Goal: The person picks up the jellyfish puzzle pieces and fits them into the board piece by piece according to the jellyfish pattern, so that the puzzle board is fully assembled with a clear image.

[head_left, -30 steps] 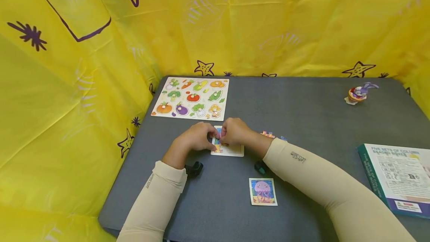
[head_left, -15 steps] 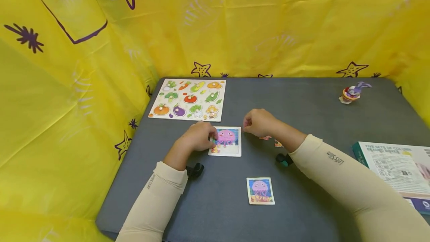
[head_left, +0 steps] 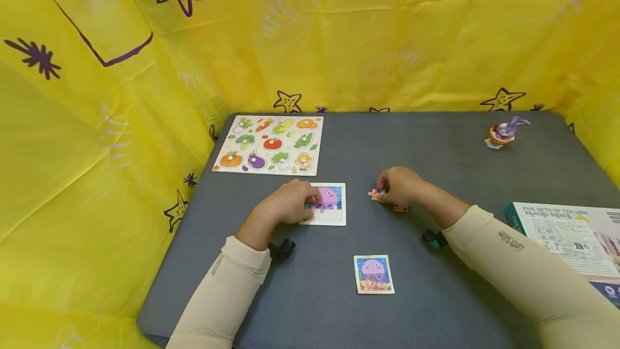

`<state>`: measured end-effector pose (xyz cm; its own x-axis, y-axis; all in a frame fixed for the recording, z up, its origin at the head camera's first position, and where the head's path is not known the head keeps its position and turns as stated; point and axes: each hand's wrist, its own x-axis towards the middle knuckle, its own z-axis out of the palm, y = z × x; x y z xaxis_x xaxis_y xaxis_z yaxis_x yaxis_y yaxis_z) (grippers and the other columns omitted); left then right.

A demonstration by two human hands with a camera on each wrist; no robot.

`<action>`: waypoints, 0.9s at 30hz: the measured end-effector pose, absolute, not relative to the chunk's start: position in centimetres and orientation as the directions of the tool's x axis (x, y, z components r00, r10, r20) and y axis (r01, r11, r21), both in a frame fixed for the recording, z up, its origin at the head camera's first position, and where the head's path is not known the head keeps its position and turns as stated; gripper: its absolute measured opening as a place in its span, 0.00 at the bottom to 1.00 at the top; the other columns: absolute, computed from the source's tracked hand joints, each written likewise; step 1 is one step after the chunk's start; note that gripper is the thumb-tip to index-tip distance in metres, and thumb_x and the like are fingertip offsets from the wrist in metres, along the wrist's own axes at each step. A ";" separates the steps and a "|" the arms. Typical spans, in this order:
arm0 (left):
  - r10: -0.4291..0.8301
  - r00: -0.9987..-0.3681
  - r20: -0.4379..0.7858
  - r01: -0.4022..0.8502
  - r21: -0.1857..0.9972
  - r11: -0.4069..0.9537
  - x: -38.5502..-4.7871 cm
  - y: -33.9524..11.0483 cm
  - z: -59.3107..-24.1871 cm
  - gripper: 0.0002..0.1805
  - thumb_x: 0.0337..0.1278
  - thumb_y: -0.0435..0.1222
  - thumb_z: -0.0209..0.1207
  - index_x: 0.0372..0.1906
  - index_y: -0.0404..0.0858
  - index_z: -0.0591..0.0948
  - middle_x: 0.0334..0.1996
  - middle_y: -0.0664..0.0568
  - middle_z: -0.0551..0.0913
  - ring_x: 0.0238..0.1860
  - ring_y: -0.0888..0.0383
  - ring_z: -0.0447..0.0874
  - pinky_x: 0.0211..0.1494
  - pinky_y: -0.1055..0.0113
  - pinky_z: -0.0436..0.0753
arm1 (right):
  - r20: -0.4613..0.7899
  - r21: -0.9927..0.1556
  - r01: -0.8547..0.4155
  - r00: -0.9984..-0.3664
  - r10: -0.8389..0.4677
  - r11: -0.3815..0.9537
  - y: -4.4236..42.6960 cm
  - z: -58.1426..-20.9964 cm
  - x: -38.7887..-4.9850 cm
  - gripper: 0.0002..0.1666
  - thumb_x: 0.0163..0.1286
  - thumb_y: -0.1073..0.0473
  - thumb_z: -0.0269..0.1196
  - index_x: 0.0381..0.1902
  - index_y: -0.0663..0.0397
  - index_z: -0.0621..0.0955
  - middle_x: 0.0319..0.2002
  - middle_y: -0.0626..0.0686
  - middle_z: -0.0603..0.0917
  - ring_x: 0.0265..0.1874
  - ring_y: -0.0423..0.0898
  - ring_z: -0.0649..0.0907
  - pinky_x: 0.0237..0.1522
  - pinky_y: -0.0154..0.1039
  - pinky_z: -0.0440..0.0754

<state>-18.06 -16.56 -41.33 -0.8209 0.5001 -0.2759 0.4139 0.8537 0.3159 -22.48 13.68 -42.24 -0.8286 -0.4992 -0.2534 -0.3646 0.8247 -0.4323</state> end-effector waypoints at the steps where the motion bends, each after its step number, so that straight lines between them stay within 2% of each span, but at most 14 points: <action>1: 0.501 -0.818 -0.281 0.409 0.327 0.852 -18.0 -16.6 -41.4 0.12 0.57 0.37 0.70 0.46 0.48 0.86 0.42 0.55 0.83 0.48 0.54 0.75 0.58 0.55 0.74 | -0.243 -0.440 -0.365 -0.831 -0.500 0.820 13.6 -42.3 -22.4 0.12 0.60 0.56 0.74 0.37 0.56 0.84 0.34 0.52 0.83 0.36 0.49 0.79 0.42 0.45 0.76; 5: 0.491 -0.821 -0.290 0.388 0.347 0.854 -17.8 -16.7 -41.5 0.12 0.56 0.36 0.71 0.46 0.47 0.86 0.33 0.54 0.80 0.39 0.57 0.75 0.48 0.60 0.74 | -0.205 -0.459 -0.358 -0.848 -0.489 0.813 13.2 -42.4 -22.0 0.09 0.60 0.59 0.74 0.33 0.55 0.84 0.32 0.51 0.83 0.34 0.49 0.80 0.39 0.43 0.76; 9: 0.487 -0.821 -0.297 0.379 0.355 0.855 -17.7 -16.8 -41.6 0.11 0.58 0.36 0.70 0.45 0.47 0.86 0.26 0.55 0.77 0.32 0.58 0.74 0.39 0.64 0.71 | -0.140 -0.495 -0.367 -0.861 -0.490 0.788 12.4 -42.0 -21.6 0.04 0.60 0.64 0.71 0.33 0.53 0.85 0.29 0.48 0.85 0.31 0.47 0.81 0.38 0.42 0.77; 11: 0.484 -0.822 -0.299 0.373 0.360 0.855 -17.7 -16.9 -41.6 0.11 0.58 0.36 0.70 0.46 0.47 0.86 0.25 0.56 0.76 0.31 0.59 0.73 0.39 0.64 0.70 | -0.115 -0.539 -0.370 -0.857 -0.502 0.756 11.7 -41.8 -21.4 0.04 0.60 0.66 0.69 0.33 0.53 0.86 0.28 0.46 0.85 0.30 0.45 0.80 0.38 0.42 0.77; 16: 0.479 -0.826 -0.298 0.351 0.395 0.849 -17.7 -16.9 -41.7 0.12 0.57 0.35 0.70 0.46 0.47 0.86 0.26 0.56 0.76 0.31 0.59 0.73 0.39 0.65 0.69 | -0.109 -0.632 -0.390 -0.811 -0.575 0.670 9.1 -41.5 -20.7 0.02 0.62 0.63 0.72 0.32 0.53 0.87 0.24 0.43 0.86 0.27 0.41 0.80 0.35 0.38 0.75; 22: 0.494 -0.820 -0.288 0.355 0.420 0.835 -17.9 -17.1 -41.8 0.13 0.54 0.34 0.71 0.46 0.46 0.86 0.26 0.56 0.77 0.30 0.60 0.73 0.37 0.66 0.70 | -0.106 -0.664 -0.438 -0.747 -0.656 0.606 5.8 -41.9 -20.0 0.03 0.61 0.62 0.74 0.29 0.50 0.88 0.23 0.43 0.86 0.26 0.37 0.79 0.33 0.35 0.76; 27: 0.512 -0.814 -0.275 0.367 0.440 0.820 -17.9 -17.3 -41.9 0.14 0.51 0.32 0.71 0.44 0.46 0.86 0.25 0.56 0.76 0.30 0.60 0.72 0.36 0.66 0.69 | -0.123 -0.661 -0.448 -0.727 -0.675 0.602 3.7 -42.5 -19.7 0.02 0.59 0.64 0.72 0.29 0.52 0.88 0.22 0.42 0.85 0.24 0.37 0.78 0.29 0.33 0.74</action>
<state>-17.86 -17.34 -41.86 -0.8136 0.5122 -0.2753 0.3673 0.8197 0.4396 -19.72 3.68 -42.51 -0.7271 -0.6754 -0.1228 -0.4475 0.6020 -0.6612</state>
